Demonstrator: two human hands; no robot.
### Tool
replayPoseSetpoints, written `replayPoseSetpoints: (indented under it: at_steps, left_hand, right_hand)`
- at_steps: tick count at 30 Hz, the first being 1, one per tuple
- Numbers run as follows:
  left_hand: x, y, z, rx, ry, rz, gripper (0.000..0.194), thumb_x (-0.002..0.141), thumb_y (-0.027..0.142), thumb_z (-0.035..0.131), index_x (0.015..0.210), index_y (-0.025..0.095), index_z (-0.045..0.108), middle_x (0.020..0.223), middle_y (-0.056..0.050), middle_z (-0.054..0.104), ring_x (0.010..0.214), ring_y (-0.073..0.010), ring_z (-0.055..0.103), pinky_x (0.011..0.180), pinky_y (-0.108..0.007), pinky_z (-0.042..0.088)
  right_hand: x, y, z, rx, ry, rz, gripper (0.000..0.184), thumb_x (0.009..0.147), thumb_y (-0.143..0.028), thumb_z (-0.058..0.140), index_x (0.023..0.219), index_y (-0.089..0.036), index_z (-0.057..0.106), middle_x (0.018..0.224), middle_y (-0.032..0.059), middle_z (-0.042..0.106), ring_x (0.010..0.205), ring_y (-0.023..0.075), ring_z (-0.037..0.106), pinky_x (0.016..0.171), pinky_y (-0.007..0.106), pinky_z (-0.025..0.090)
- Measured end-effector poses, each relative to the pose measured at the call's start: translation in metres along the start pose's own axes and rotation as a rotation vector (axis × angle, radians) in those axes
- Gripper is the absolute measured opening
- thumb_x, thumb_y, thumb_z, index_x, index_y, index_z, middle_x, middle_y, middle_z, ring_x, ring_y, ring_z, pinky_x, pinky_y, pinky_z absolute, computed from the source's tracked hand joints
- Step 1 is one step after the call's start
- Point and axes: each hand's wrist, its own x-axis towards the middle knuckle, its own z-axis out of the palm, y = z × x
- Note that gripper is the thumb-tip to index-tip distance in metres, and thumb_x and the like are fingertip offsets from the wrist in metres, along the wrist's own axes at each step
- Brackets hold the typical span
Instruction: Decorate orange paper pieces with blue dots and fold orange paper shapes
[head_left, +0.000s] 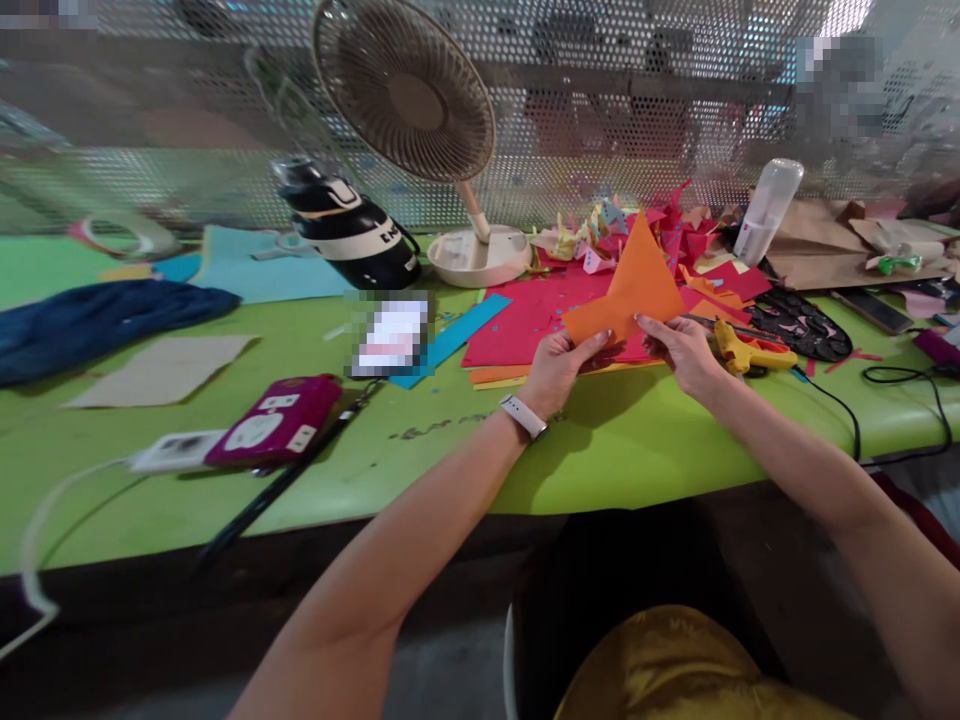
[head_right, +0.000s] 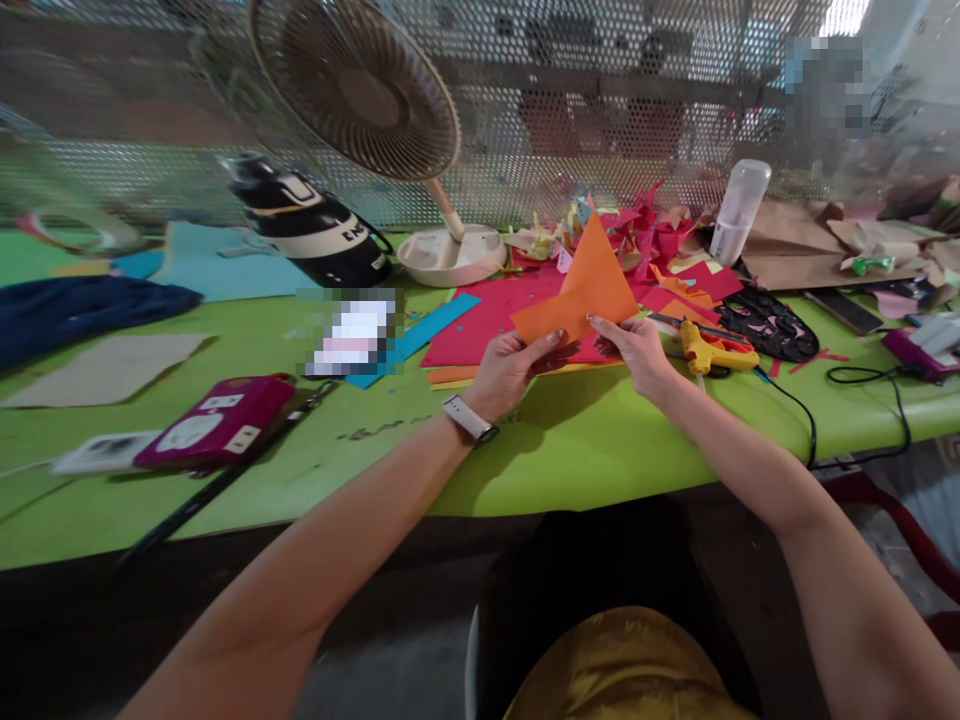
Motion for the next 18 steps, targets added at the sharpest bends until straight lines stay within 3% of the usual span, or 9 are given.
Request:
replayPoseSetpoints:
  at_steps: [11, 18]
  left_hand:
    - [-0.0005, 0.0012, 0.0017, 0.024, 0.004, -0.015, 0.041, 0.062, 0.041, 0.088, 0.096, 0.02, 0.076, 0.101, -0.006, 0.079, 0.091, -0.0254, 0.076, 0.079, -0.034, 0.062]
    - [-0.001, 0.0025, -0.0006, 0.071, -0.02, -0.044, 0.054, 0.056, 0.044, 0.091, 0.099, 0.016, 0.074, 0.096, -0.01, 0.079, 0.089, -0.0258, 0.076, 0.072, -0.03, 0.06]
  right_hand:
    - [-0.0023, -0.0028, 0.0016, 0.06, 0.026, 0.038, 0.039, 0.049, -0.045, 0.092, 0.054, -0.019, 0.062, 0.049, -0.0026, 0.06, 0.045, 0.0075, 0.051, 0.047, 0.022, 0.042]
    - [-0.0007, -0.0016, 0.001, 0.08, 0.053, 0.041, 0.041, 0.044, -0.044, 0.093, 0.051, -0.017, 0.063, 0.046, -0.0024, 0.061, 0.042, 0.0057, 0.05, 0.043, 0.02, 0.04]
